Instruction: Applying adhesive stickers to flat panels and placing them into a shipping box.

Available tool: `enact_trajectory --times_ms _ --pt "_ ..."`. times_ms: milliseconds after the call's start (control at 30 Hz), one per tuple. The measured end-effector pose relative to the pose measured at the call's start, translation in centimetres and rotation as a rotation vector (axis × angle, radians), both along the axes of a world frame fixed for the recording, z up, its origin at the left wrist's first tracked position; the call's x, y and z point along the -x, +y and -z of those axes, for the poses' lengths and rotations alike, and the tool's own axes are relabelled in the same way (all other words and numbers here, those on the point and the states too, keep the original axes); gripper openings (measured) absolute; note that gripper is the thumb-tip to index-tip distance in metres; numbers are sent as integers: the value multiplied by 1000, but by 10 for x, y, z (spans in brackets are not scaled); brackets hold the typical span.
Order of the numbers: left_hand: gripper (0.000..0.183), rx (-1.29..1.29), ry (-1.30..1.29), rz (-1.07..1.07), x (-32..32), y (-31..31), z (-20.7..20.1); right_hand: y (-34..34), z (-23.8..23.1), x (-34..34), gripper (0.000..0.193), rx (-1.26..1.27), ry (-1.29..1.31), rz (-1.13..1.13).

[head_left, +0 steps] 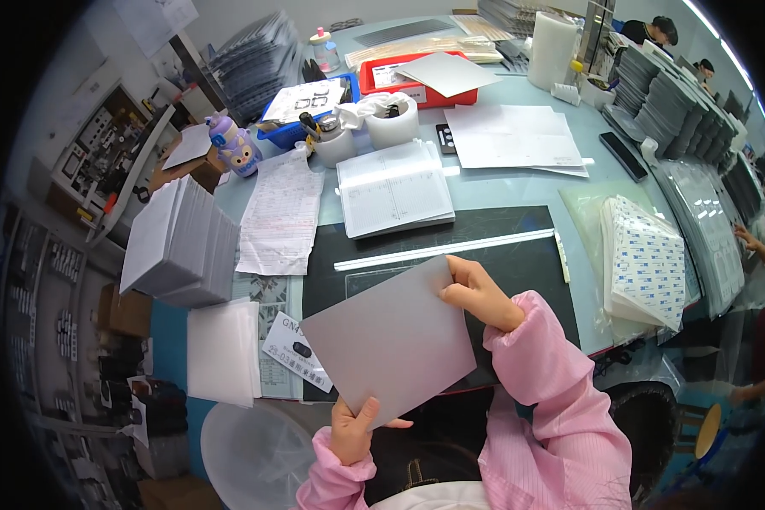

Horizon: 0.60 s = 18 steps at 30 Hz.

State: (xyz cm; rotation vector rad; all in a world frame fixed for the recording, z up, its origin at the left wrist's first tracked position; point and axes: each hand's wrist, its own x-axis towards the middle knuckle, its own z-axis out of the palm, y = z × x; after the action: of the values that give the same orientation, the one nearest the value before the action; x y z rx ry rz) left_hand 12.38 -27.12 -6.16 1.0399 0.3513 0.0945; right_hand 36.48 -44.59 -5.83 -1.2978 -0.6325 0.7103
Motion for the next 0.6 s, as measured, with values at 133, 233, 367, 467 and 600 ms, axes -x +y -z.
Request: enact_trajectory --times_ms 133,233,367,467,600 --pt "28 -23 -242 -83 -4 -1 0 7 -6 -1 34 -42 -46 117" --pt "35 -692 -490 -195 -18 5 -17 6 -15 0 59 -187 -12 85" --pt "50 -1552 -506 -317 -37 11 -40 -13 -51 20 71 -230 29 -119" --pt "49 -1783 -543 -383 -49 20 -43 -11 -99 50 56 -212 -157 -33" --pt "50 -1993 -599 -426 -69 25 -63 -10 -132 49 45 -138 -452 270"
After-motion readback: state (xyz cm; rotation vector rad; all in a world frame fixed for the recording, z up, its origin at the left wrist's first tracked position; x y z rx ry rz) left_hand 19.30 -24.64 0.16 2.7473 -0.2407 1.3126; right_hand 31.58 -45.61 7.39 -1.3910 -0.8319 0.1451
